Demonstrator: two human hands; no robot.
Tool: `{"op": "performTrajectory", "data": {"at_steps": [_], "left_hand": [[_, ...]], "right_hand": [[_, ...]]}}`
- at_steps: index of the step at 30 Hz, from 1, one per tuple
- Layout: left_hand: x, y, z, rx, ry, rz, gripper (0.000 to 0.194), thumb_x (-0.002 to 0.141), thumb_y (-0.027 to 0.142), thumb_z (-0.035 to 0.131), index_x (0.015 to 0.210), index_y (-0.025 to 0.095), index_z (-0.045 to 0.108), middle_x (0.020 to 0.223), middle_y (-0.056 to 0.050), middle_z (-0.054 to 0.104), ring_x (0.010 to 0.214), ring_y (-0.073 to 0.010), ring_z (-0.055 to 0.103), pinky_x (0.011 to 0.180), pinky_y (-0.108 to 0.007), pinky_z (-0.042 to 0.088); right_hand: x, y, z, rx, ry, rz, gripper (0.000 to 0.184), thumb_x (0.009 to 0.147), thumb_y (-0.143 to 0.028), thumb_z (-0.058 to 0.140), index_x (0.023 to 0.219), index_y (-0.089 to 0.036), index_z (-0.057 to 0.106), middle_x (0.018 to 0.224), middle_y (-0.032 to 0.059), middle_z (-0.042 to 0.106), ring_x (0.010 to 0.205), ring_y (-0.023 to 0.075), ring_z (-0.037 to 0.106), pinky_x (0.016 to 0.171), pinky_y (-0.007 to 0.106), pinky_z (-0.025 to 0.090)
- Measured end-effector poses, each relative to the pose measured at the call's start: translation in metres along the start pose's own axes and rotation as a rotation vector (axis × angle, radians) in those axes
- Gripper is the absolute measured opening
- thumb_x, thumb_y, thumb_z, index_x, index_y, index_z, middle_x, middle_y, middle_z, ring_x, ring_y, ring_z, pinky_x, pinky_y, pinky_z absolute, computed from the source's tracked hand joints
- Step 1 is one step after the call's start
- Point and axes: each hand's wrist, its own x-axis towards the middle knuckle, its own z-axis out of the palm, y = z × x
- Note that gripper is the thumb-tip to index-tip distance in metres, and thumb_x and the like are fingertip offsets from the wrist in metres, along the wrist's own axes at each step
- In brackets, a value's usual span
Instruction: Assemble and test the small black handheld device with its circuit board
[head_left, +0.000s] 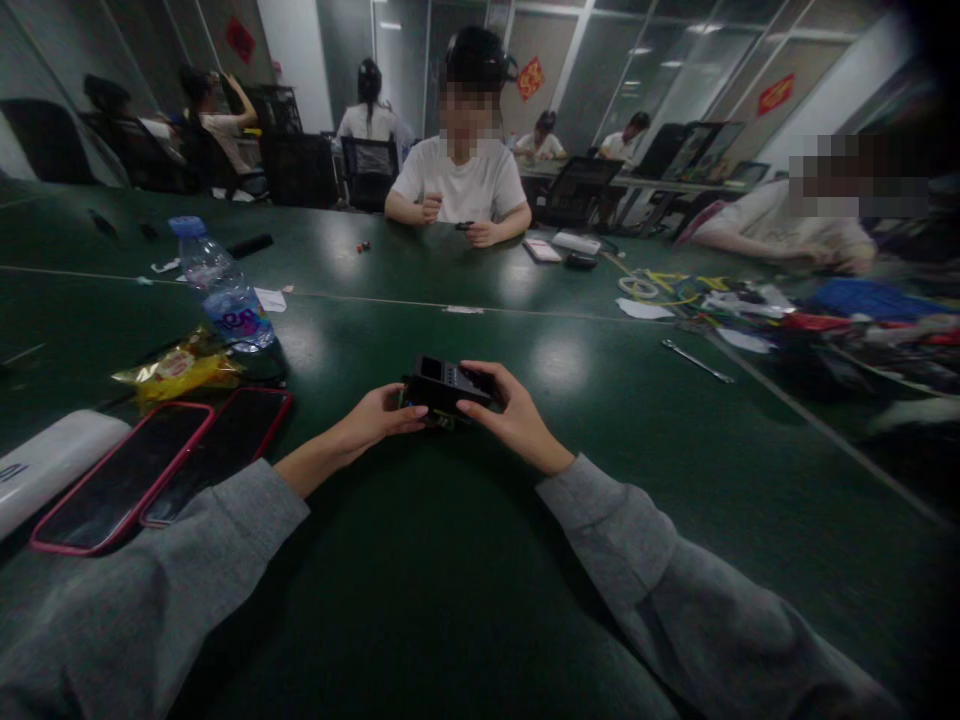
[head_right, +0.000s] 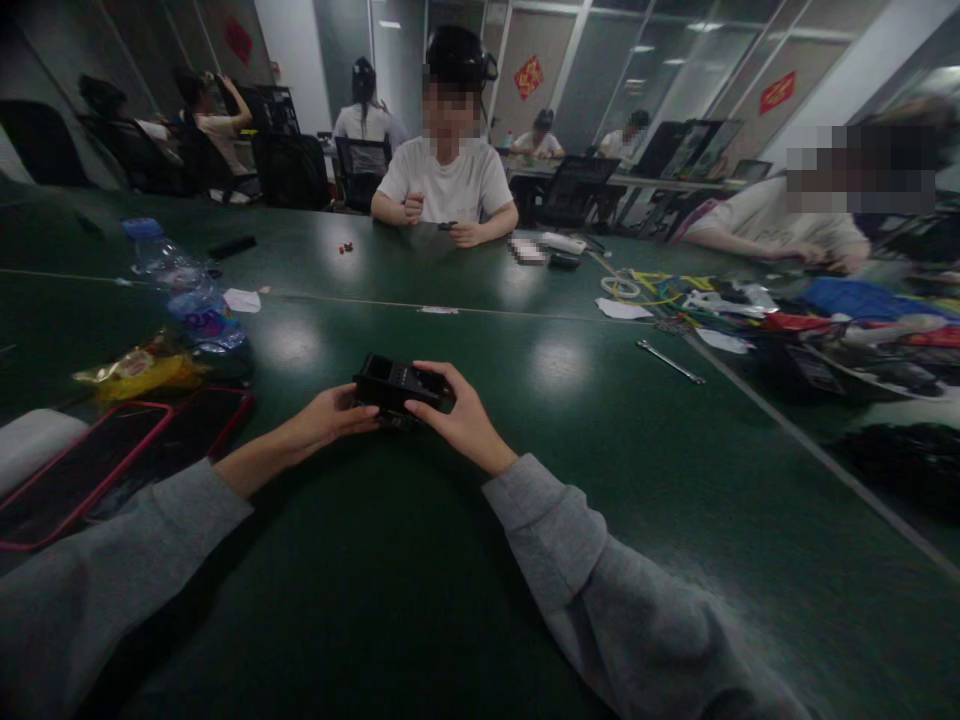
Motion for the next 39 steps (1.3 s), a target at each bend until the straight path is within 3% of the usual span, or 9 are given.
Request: {"op": "performTrajectory", "data": {"at_steps": [5, 9, 13, 19, 26, 31, 35, 39], "left_hand": [[-0.001, 0.004, 0.001, -0.092, 0.012, -0.001, 0.048, 0.074, 0.01, 0.073, 0.118, 0.013, 0.055, 0.123, -0.013, 0.057, 0.109, -0.0235, 0.062, 0.11, -0.046, 0.039], [-0.003, 0.008, -0.001, -0.139, -0.002, -0.05, 0.05, 0.071, 0.004, 0.073, 0.116, 0.016, 0.056, 0.119, -0.01, 0.059, 0.111, -0.0218, 0.061, 0.112, -0.042, 0.037], [-0.004, 0.009, -0.001, -0.184, -0.076, -0.034, 0.044, 0.077, 0.013, 0.07, 0.119, 0.016, 0.056, 0.125, -0.011, 0.057, 0.114, -0.0219, 0.059, 0.109, -0.041, 0.039], [-0.006, 0.013, 0.003, -0.2, -0.052, -0.057, 0.047, 0.079, 0.017, 0.068, 0.123, 0.013, 0.053, 0.121, -0.013, 0.06, 0.11, -0.0221, 0.06, 0.104, -0.039, 0.042], [-0.006, 0.01, -0.003, -0.287, -0.054, -0.035, 0.044, 0.08, 0.017, 0.066, 0.122, 0.014, 0.054, 0.121, -0.012, 0.061, 0.11, -0.0223, 0.061, 0.099, -0.034, 0.047], [-0.005, 0.009, -0.002, -0.3, -0.043, -0.03, 0.055, 0.077, 0.011, 0.067, 0.129, 0.016, 0.05, 0.122, -0.011, 0.061, 0.109, -0.022, 0.06, 0.097, -0.033, 0.048], [-0.005, 0.008, -0.001, -0.303, -0.044, -0.025, 0.058, 0.076, 0.011, 0.067, 0.132, 0.015, 0.048, 0.12, -0.012, 0.061, 0.107, -0.0212, 0.061, 0.097, -0.033, 0.047], [-0.005, 0.007, -0.002, -0.307, -0.07, -0.014, 0.062, 0.076, 0.01, 0.067, 0.134, 0.018, 0.046, 0.124, -0.011, 0.059, 0.111, -0.0219, 0.06, 0.101, -0.034, 0.045]], "right_hand": [[-0.001, 0.012, 0.001, 0.006, -0.036, 0.029, 0.051, 0.08, -0.031, 0.07, 0.126, -0.027, 0.049, 0.127, 0.007, 0.055, 0.117, 0.0245, 0.055, 0.101, 0.046, 0.044], [-0.004, 0.014, 0.004, -0.082, -0.029, -0.028, 0.052, 0.079, -0.029, 0.07, 0.127, -0.028, 0.049, 0.127, 0.0058, 0.054, 0.119, 0.0246, 0.053, 0.101, 0.046, 0.044], [-0.008, 0.01, 0.008, -0.164, -0.058, -0.102, 0.049, 0.079, -0.023, 0.069, 0.125, -0.028, 0.05, 0.121, 0.0052, 0.056, 0.116, 0.0237, 0.053, 0.1, 0.046, 0.043], [-0.01, 0.01, 0.011, -0.135, -0.058, -0.076, 0.049, 0.078, -0.028, 0.071, 0.122, -0.027, 0.051, 0.12, 0.0063, 0.054, 0.115, 0.0248, 0.052, 0.1, 0.046, 0.042], [-0.007, 0.012, 0.008, 0.182, -0.006, 0.244, 0.04, 0.089, -0.045, 0.053, 0.125, -0.028, 0.049, 0.121, 0.0065, 0.055, 0.116, 0.0226, 0.052, 0.104, 0.047, 0.039], [-0.004, 0.014, 0.003, 0.488, -0.079, 0.46, 0.043, 0.085, -0.042, 0.062, 0.123, -0.028, 0.05, 0.121, 0.0062, 0.055, 0.109, 0.0217, 0.056, 0.099, 0.047, 0.046], [-0.002, 0.019, 0.001, 0.741, -0.145, 0.516, 0.045, 0.083, -0.034, 0.066, 0.123, -0.025, 0.049, 0.126, 0.007, 0.053, 0.11, 0.0202, 0.058, 0.101, 0.044, 0.048], [-0.003, 0.021, 0.0, 0.796, -0.114, 0.506, 0.044, 0.082, -0.031, 0.067, 0.122, -0.024, 0.051, 0.125, 0.0069, 0.054, 0.108, 0.0185, 0.059, 0.101, 0.042, 0.049]]}}
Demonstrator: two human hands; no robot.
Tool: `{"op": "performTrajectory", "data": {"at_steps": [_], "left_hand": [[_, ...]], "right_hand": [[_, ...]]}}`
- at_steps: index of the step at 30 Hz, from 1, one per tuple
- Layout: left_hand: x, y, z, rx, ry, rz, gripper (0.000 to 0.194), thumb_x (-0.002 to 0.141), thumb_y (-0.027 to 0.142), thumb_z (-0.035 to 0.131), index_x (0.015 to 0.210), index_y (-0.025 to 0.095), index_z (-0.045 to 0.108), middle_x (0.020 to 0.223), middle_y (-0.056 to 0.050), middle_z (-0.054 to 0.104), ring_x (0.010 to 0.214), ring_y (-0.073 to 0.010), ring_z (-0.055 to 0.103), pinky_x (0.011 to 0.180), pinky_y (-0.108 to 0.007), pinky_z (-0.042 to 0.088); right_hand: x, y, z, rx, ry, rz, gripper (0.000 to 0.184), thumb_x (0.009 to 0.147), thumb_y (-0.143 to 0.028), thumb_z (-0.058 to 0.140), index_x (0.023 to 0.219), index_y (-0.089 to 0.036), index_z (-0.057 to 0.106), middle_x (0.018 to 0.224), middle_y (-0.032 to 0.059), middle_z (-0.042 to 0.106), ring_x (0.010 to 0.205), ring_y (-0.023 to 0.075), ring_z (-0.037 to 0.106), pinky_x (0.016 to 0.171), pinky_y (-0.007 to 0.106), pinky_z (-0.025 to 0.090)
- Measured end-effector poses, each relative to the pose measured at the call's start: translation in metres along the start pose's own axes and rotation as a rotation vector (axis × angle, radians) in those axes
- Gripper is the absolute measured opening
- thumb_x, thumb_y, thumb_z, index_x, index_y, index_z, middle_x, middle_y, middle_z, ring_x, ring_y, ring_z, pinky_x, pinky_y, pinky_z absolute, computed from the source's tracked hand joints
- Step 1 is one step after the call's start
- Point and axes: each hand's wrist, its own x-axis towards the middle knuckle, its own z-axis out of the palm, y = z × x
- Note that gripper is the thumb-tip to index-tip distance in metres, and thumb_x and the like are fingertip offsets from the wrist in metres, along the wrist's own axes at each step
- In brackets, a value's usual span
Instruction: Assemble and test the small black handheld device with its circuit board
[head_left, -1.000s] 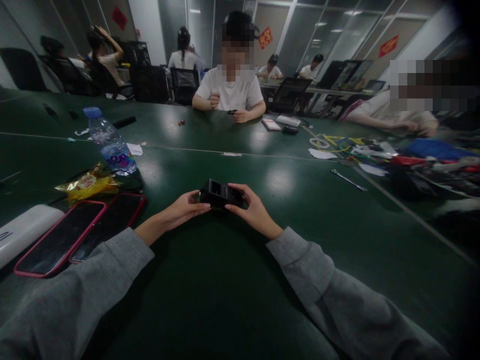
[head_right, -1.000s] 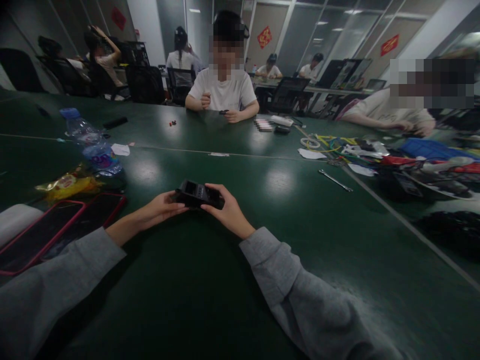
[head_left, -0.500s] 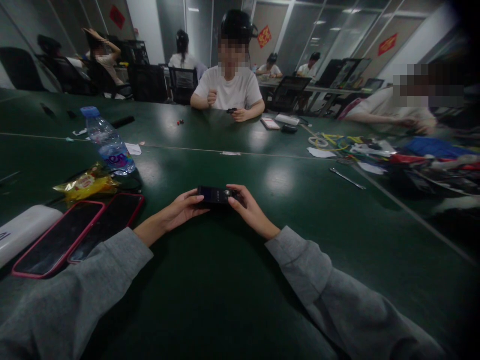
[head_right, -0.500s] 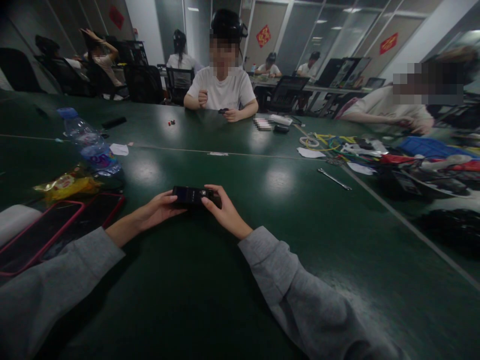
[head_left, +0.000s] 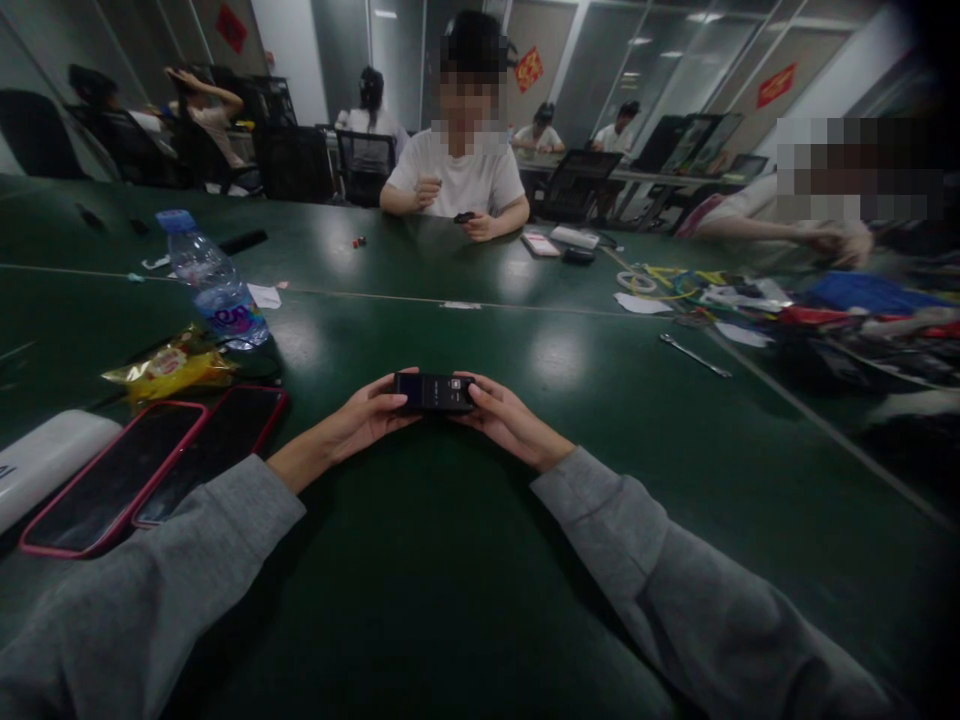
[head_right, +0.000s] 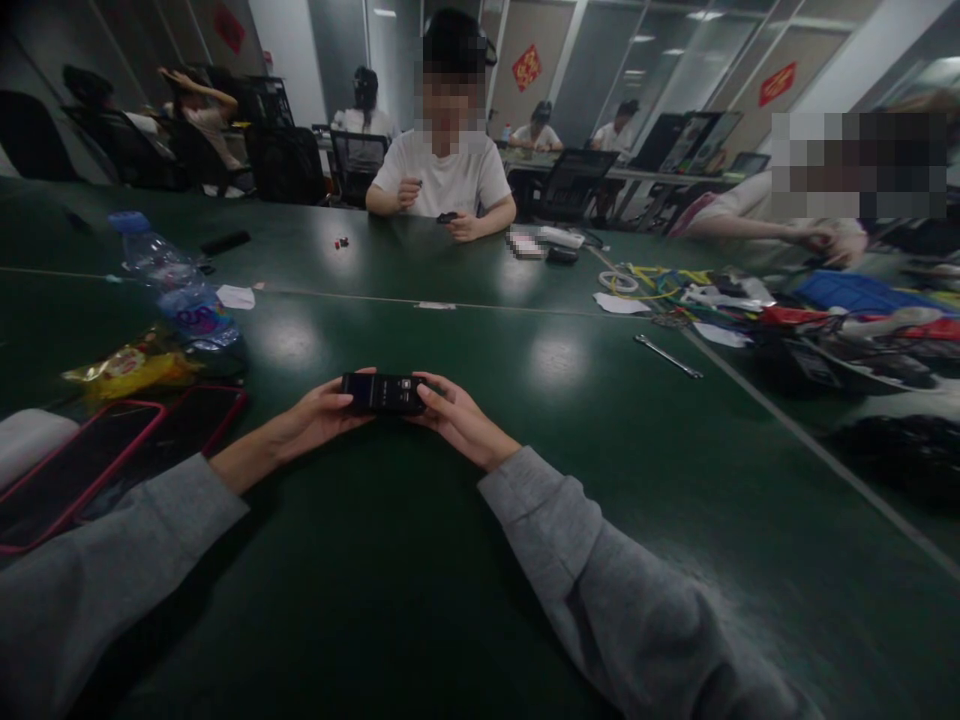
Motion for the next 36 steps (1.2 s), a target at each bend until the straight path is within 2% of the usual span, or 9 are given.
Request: {"op": "performTrajectory", "data": {"at_steps": [4, 10, 18, 27, 30, 36], "left_hand": [[0.0, 0.001, -0.001, 0.015, -0.027, 0.001, 0.062, 0.077, 0.009, 0.066, 0.134, 0.02, 0.046, 0.127, -0.01, 0.058, 0.114, -0.0216, 0.058, 0.103, -0.034, 0.043], [-0.002, 0.002, 0.003, 0.036, 0.005, -0.021, 0.056, 0.079, 0.012, 0.066, 0.131, 0.017, 0.047, 0.126, -0.011, 0.058, 0.114, -0.0209, 0.059, 0.107, -0.034, 0.04], [0.0, -0.001, 0.008, 0.038, 0.072, 0.002, 0.048, 0.082, 0.021, 0.068, 0.125, 0.011, 0.049, 0.12, -0.016, 0.061, 0.106, -0.0223, 0.064, 0.105, -0.039, 0.043], [-0.001, -0.004, 0.009, 0.061, 0.098, 0.036, 0.046, 0.081, 0.021, 0.068, 0.123, 0.013, 0.05, 0.115, -0.014, 0.064, 0.098, -0.0197, 0.066, 0.102, -0.039, 0.045], [-0.001, -0.007, 0.009, 0.109, 0.157, 0.088, 0.047, 0.081, 0.023, 0.07, 0.123, 0.015, 0.05, 0.119, -0.013, 0.061, 0.102, -0.02, 0.064, 0.104, -0.039, 0.044], [0.0, -0.017, 0.007, 0.218, 0.189, 0.196, 0.046, 0.081, 0.026, 0.069, 0.124, 0.019, 0.053, 0.125, -0.011, 0.057, 0.114, -0.0212, 0.057, 0.106, -0.04, 0.041]], "right_hand": [[-0.001, 0.0, 0.001, 0.0, 0.005, -0.017, 0.043, 0.082, -0.031, 0.068, 0.121, -0.023, 0.052, 0.125, 0.0074, 0.055, 0.108, 0.0185, 0.059, 0.102, 0.042, 0.048], [-0.001, 0.0, 0.002, -0.043, 0.002, -0.048, 0.037, 0.084, -0.033, 0.065, 0.118, -0.021, 0.056, 0.122, 0.0072, 0.058, 0.108, 0.0184, 0.06, 0.102, 0.041, 0.048], [0.0, 0.001, 0.005, -0.12, 0.073, -0.104, 0.033, 0.084, -0.041, 0.062, 0.109, -0.02, 0.057, 0.114, 0.0073, 0.062, 0.101, 0.0193, 0.063, 0.098, 0.042, 0.05], [0.001, 0.007, 0.007, -0.154, 0.129, -0.183, 0.03, 0.083, -0.04, 0.064, 0.109, -0.024, 0.059, 0.114, 0.0048, 0.06, 0.105, 0.0185, 0.059, 0.097, 0.04, 0.049], [0.001, 0.008, 0.007, -0.179, 0.149, -0.202, 0.032, 0.081, -0.041, 0.065, 0.108, -0.024, 0.06, 0.112, 0.005, 0.061, 0.105, 0.019, 0.059, 0.097, 0.04, 0.049], [0.001, 0.01, 0.006, -0.18, 0.166, -0.234, 0.033, 0.081, -0.042, 0.065, 0.109, -0.025, 0.06, 0.11, 0.0043, 0.061, 0.101, 0.0183, 0.06, 0.095, 0.039, 0.049]]}}
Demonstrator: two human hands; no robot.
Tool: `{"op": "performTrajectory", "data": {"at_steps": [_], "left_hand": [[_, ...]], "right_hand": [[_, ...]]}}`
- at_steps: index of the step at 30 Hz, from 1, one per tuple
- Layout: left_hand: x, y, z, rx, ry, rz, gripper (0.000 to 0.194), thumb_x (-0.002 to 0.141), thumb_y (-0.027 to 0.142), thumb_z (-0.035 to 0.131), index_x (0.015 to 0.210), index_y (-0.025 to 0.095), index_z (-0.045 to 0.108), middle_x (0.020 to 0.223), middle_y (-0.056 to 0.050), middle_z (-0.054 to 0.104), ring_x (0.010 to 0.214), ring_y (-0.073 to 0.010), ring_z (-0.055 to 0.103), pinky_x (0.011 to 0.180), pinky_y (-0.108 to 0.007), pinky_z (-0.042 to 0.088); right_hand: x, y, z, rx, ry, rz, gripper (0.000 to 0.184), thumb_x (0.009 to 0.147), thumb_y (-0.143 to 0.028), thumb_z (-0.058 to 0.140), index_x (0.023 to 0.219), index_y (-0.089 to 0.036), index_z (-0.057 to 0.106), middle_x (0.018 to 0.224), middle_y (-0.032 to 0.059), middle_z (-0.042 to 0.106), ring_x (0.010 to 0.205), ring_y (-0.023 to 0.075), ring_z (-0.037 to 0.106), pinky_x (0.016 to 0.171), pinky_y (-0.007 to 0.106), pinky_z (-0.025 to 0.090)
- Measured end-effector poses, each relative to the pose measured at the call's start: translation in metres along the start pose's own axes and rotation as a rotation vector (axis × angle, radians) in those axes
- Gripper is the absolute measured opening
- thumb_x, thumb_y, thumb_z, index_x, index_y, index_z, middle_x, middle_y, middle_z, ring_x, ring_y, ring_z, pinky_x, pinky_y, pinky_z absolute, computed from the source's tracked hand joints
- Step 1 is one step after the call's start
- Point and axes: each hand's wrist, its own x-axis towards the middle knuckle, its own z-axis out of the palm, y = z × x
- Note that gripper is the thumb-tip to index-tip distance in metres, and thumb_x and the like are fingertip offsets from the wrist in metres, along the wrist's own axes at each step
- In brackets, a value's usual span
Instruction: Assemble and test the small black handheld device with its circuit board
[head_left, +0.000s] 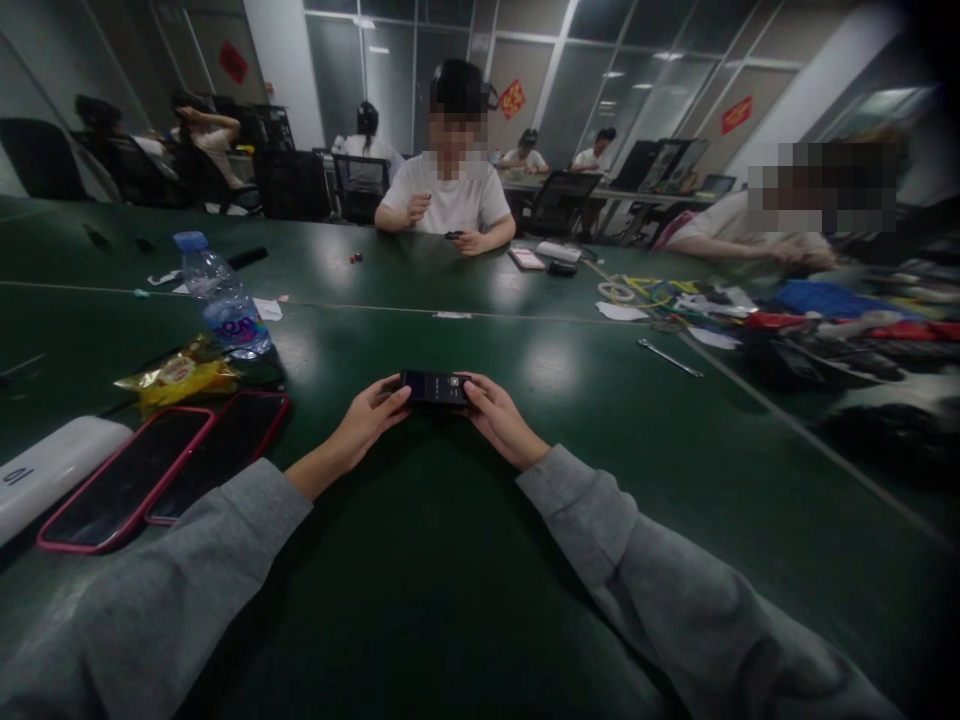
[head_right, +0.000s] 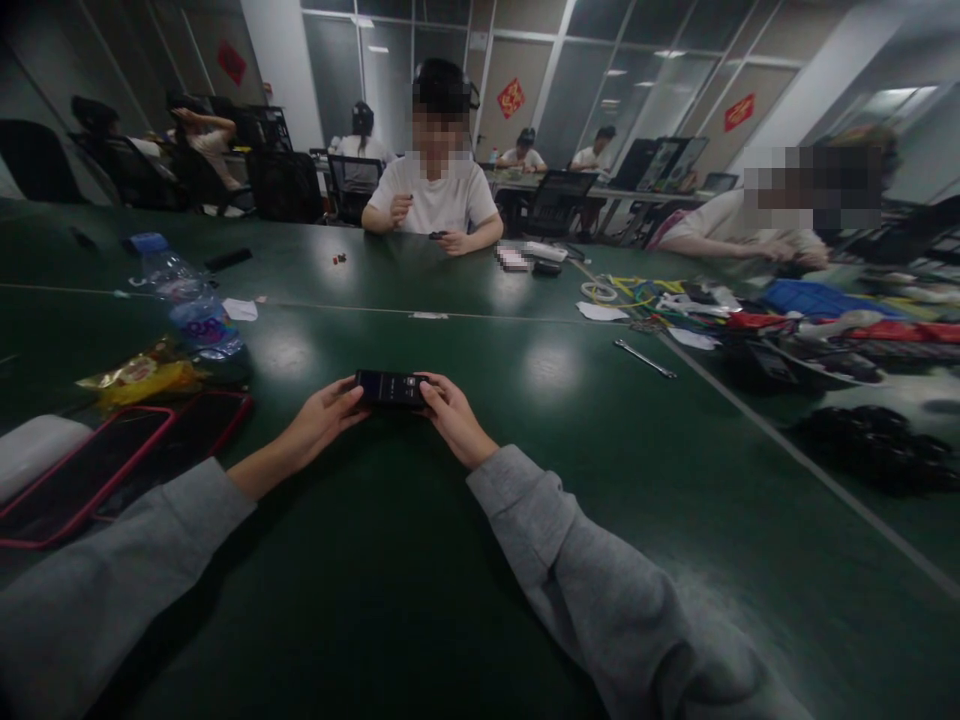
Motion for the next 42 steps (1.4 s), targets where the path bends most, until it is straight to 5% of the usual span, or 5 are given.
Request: {"op": "performTrajectory", "data": {"at_steps": [10, 19, 42], "left_hand": [[-0.01, 0.002, 0.008, 0.31, -0.007, 0.123, 0.067, 0.073, 0.026, 0.075, 0.132, 0.023, 0.044, 0.13, -0.012, 0.054, 0.121, -0.025, 0.052, 0.106, -0.046, 0.037], [-0.012, -0.001, 0.008, 0.562, 0.022, 0.284, 0.054, 0.068, 0.024, 0.075, 0.118, 0.023, 0.054, 0.119, -0.009, 0.06, 0.114, -0.026, 0.056, 0.103, -0.048, 0.035], [-0.013, 0.006, 0.01, 0.51, -0.045, 0.215, 0.057, 0.073, 0.029, 0.074, 0.125, 0.023, 0.051, 0.127, -0.01, 0.057, 0.117, -0.0254, 0.055, 0.103, -0.046, 0.04]], "right_hand": [[-0.005, -0.001, -0.001, -0.097, 0.015, -0.049, 0.031, 0.086, -0.045, 0.058, 0.112, -0.029, 0.057, 0.11, 0.0029, 0.06, 0.101, 0.0178, 0.058, 0.088, 0.035, 0.05], [-0.008, 0.003, 0.002, -0.286, 0.029, -0.147, 0.032, 0.088, -0.045, 0.053, 0.114, -0.028, 0.056, 0.114, 0.0036, 0.058, 0.103, 0.0183, 0.056, 0.091, 0.036, 0.047], [-0.007, 0.003, 0.001, -0.261, 0.036, -0.122, 0.03, 0.09, -0.044, 0.053, 0.115, -0.029, 0.056, 0.115, 0.0033, 0.058, 0.104, 0.0186, 0.056, 0.09, 0.035, 0.047]]}}
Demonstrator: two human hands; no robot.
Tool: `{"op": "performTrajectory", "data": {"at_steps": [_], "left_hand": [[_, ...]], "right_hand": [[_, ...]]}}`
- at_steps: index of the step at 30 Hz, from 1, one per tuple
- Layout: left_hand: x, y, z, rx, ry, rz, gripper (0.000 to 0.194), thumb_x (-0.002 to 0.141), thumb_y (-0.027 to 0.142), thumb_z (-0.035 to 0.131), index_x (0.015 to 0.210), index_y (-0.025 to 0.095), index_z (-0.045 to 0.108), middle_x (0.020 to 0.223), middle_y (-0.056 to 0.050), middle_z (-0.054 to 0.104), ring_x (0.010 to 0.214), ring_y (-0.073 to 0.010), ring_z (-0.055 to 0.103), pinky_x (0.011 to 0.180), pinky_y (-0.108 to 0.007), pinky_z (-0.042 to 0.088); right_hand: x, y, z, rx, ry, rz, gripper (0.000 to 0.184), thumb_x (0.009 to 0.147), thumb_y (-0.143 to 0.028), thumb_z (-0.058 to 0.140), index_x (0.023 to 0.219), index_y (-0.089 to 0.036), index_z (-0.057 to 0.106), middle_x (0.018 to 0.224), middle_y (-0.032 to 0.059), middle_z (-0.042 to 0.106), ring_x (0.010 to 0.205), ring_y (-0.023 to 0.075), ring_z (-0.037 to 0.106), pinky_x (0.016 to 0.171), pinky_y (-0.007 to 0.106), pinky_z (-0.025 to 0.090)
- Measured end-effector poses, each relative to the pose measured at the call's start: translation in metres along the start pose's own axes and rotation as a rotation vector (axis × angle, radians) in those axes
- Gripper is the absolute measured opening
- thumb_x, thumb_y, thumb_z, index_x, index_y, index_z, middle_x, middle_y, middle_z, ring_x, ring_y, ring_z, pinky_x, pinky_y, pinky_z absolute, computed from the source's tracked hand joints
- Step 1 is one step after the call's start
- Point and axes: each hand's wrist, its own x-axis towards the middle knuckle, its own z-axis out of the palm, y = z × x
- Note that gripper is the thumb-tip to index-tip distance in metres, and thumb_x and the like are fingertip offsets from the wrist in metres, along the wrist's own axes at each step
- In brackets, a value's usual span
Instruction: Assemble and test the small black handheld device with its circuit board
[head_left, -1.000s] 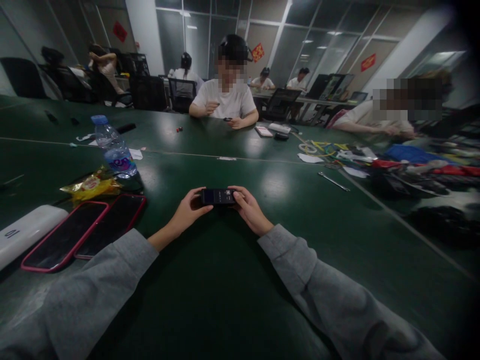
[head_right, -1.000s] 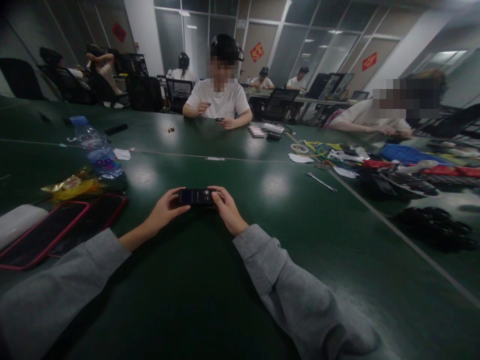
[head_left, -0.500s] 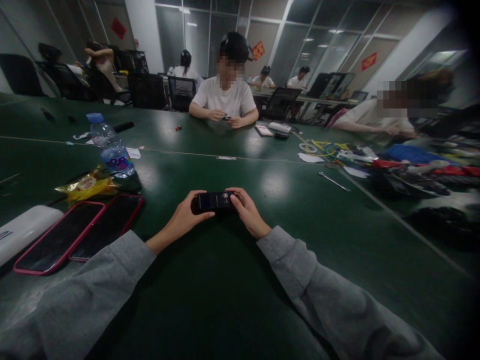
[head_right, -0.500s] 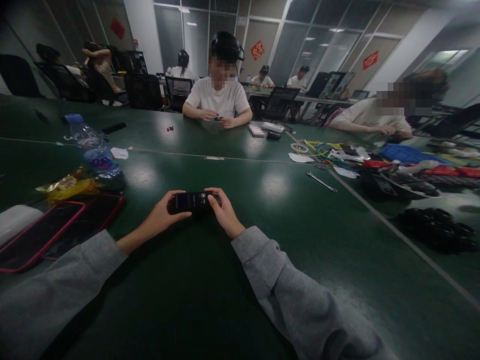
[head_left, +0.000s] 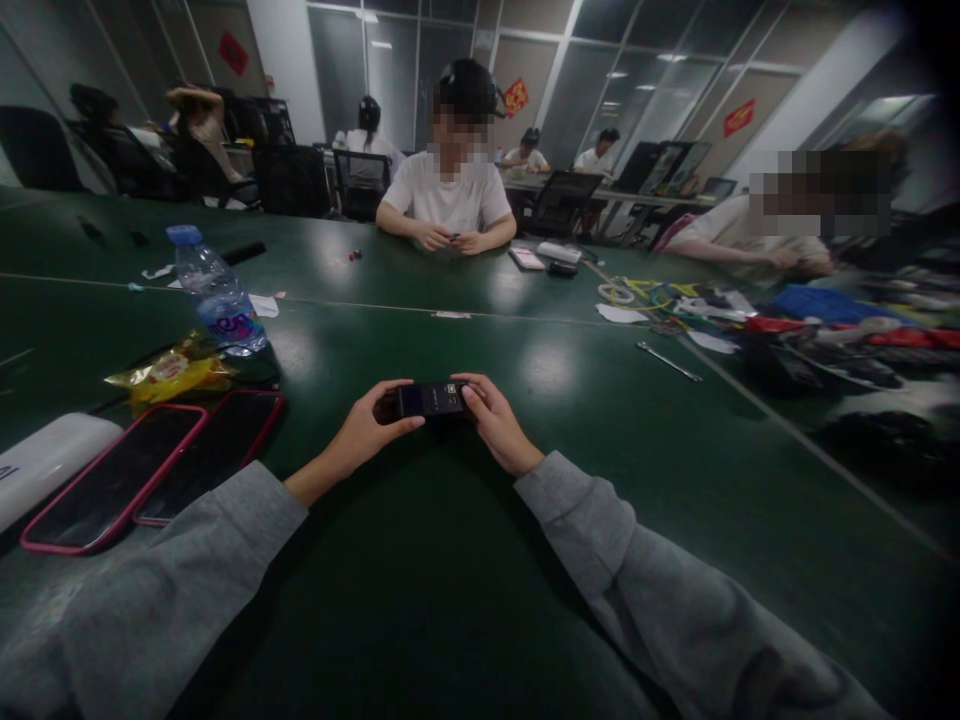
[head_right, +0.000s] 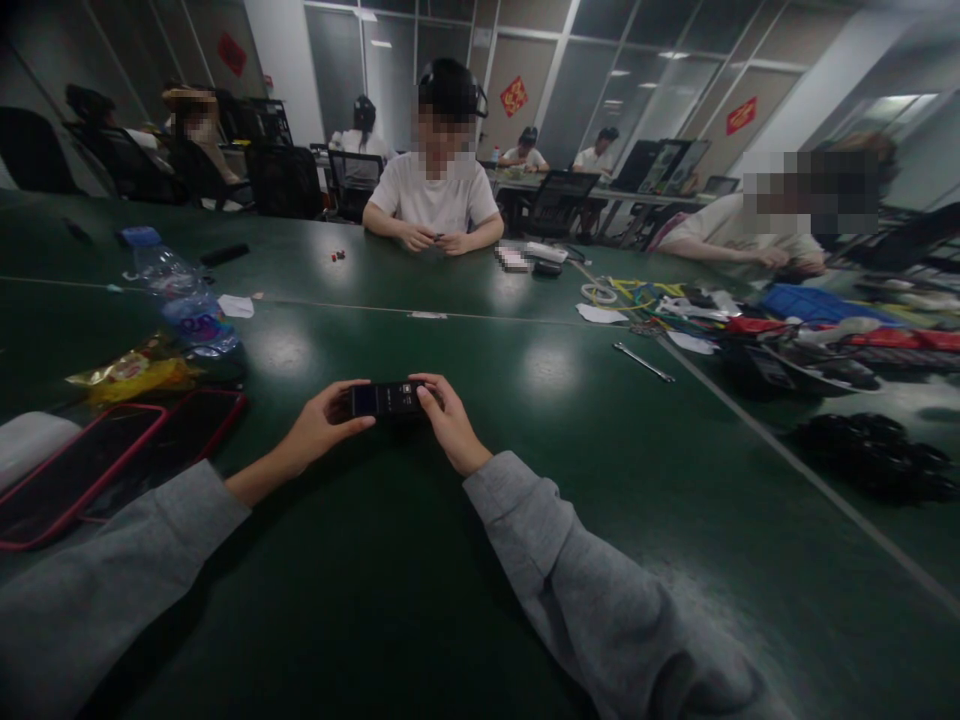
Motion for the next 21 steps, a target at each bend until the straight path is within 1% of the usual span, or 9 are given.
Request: {"op": "performTrajectory", "data": {"at_steps": [5, 10, 13, 16, 17, 20, 21], "left_hand": [[0.003, -0.007, -0.001, 0.028, 0.015, 0.015, 0.055, 0.075, 0.033, 0.072, 0.125, 0.021, 0.051, 0.124, -0.009, 0.06, 0.114, -0.0236, 0.058, 0.101, -0.046, 0.043], [0.004, -0.011, -0.003, 0.072, 0.018, 0.036, 0.054, 0.078, 0.035, 0.068, 0.127, 0.021, 0.05, 0.127, -0.011, 0.059, 0.116, -0.0241, 0.057, 0.1, -0.048, 0.044], [0.003, -0.008, -0.004, 0.116, 0.004, 0.037, 0.053, 0.08, 0.035, 0.066, 0.128, 0.02, 0.049, 0.129, -0.011, 0.058, 0.117, -0.0245, 0.057, 0.1, -0.047, 0.045], [0.003, -0.007, -0.005, 0.127, 0.0, 0.014, 0.053, 0.081, 0.037, 0.064, 0.129, 0.021, 0.048, 0.132, -0.012, 0.056, 0.119, -0.0249, 0.055, 0.1, -0.047, 0.045], [0.004, -0.007, -0.006, 0.121, -0.002, 0.012, 0.053, 0.081, 0.037, 0.064, 0.129, 0.02, 0.048, 0.132, -0.012, 0.055, 0.12, -0.0248, 0.054, 0.101, -0.047, 0.045], [0.005, -0.008, -0.008, 0.109, -0.025, 0.031, 0.053, 0.081, 0.037, 0.065, 0.128, 0.021, 0.048, 0.131, -0.011, 0.056, 0.12, -0.0243, 0.054, 0.102, -0.047, 0.044], [0.005, -0.008, -0.008, 0.117, -0.038, 0.039, 0.053, 0.081, 0.037, 0.065, 0.128, 0.021, 0.048, 0.131, -0.011, 0.056, 0.12, -0.0244, 0.055, 0.102, -0.047, 0.044]], "right_hand": [[0.001, -0.003, 0.001, 0.061, -0.005, 0.004, 0.031, 0.088, -0.045, 0.056, 0.113, -0.028, 0.058, 0.111, 0.0034, 0.06, 0.101, 0.0182, 0.057, 0.091, 0.034, 0.047], [0.0, -0.005, 0.002, 0.088, -0.022, 0.019, 0.029, 0.088, -0.044, 0.056, 0.112, -0.028, 0.058, 0.109, 0.0028, 0.061, 0.1, 0.0179, 0.057, 0.09, 0.034, 0.047], [0.001, -0.004, 0.001, 0.058, -0.021, 0.015, 0.029, 0.089, -0.044, 0.054, 0.112, -0.028, 0.057, 0.108, 0.003, 0.061, 0.102, 0.0182, 0.057, 0.092, 0.036, 0.047], [0.001, -0.004, 0.0, -0.003, -0.04, 0.0, 0.031, 0.089, -0.044, 0.055, 0.115, -0.027, 0.055, 0.114, 0.0041, 0.058, 0.107, 0.0192, 0.056, 0.096, 0.039, 0.045], [0.001, -0.005, 0.0, -0.031, -0.057, -0.011, 0.034, 0.086, -0.043, 0.059, 0.116, -0.027, 0.053, 0.116, 0.0046, 0.057, 0.109, 0.0198, 0.056, 0.097, 0.04, 0.045], [-0.001, -0.01, -0.001, -0.171, -0.151, -0.07, 0.058, 0.073, -0.036, 0.075, 0.122, -0.027, 0.046, 0.121, 0.0059, 0.054, 0.112, 0.0223, 0.055, 0.099, 0.043, 0.045], [-0.002, -0.011, -0.001, -0.234, -0.179, -0.096, 0.063, 0.071, -0.033, 0.078, 0.124, -0.027, 0.045, 0.122, 0.0063, 0.053, 0.113, 0.0232, 0.054, 0.1, 0.044, 0.044]]}}
